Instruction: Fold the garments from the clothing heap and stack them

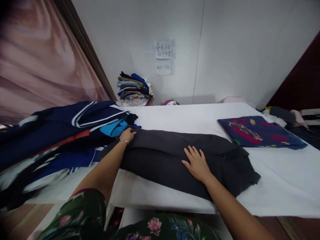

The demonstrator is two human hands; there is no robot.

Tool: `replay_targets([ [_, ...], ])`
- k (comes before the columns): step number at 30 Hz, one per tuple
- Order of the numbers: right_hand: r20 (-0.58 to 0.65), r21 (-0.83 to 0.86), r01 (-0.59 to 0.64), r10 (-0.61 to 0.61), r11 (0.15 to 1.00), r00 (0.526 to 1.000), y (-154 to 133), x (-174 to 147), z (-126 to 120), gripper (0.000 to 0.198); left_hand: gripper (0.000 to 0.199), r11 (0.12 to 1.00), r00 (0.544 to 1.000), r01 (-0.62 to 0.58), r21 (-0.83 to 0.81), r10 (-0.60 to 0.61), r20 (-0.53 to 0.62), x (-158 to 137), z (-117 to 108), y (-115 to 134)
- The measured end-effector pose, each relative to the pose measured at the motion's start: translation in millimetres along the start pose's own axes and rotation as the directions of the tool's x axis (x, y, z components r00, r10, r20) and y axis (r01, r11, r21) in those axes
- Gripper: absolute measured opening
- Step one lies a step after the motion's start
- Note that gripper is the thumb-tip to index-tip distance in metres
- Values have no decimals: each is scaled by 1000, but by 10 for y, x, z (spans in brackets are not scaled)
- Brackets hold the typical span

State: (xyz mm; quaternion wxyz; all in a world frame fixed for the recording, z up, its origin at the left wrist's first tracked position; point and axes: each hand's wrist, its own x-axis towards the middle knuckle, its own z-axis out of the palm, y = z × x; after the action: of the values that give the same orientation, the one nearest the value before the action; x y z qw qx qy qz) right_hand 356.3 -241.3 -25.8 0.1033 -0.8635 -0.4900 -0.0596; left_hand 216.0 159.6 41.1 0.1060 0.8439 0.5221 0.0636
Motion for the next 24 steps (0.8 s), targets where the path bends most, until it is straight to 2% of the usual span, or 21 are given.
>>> replay_targets([
  [3, 31, 7, -10, 10, 1000, 999, -23, 12, -47, 59, 44, 1000, 1000, -1, 12, 1, -18, -19, -37, -6],
  [8, 95, 58, -23, 18, 998, 995, -59, 31, -151, 61, 46, 997, 997, -35, 74, 30, 67, 7, -63, 38],
  [10, 111, 83, -32, 22, 996, 994, -66, 39, -183, 62, 47, 989, 998, -54, 137, 51, 30, 2, -99, 125],
  [12, 119, 98, -38, 26, 995, 993, -72, 47, -206, 62, 50, 971, 987, -133, 199, 148, -62, -71, -120, 271],
  [14, 123, 106, -42, 29, 993, 992, -80, 55, -224, 63, 53, 926, 935, -306, 221, 336, -115, -223, -86, 456],
  [16, 131, 118, -49, 33, 992, 991, -90, 61, -238, 63, 55, 836, 849, -506, 212, 526, -49, -417, 18, 632],
  [18, 145, 136, -60, 40, 989, 989, -102, 64, -261, 64, 60, 780, 802, -596, 190, 588, 101, -582, 165, 751],
  [21, 208, 195, -74, 32, 978, 978, -101, 68, -353, 67, 66, 795, 804, -580, 177, 525, 278, -686, 349, 799],
  [24, 222, 264, -97, 37, 960, 974, -13, 94, -557, 69, 68, 797, 806, -574, 188, 510, 300, -654, 409, 768],
])
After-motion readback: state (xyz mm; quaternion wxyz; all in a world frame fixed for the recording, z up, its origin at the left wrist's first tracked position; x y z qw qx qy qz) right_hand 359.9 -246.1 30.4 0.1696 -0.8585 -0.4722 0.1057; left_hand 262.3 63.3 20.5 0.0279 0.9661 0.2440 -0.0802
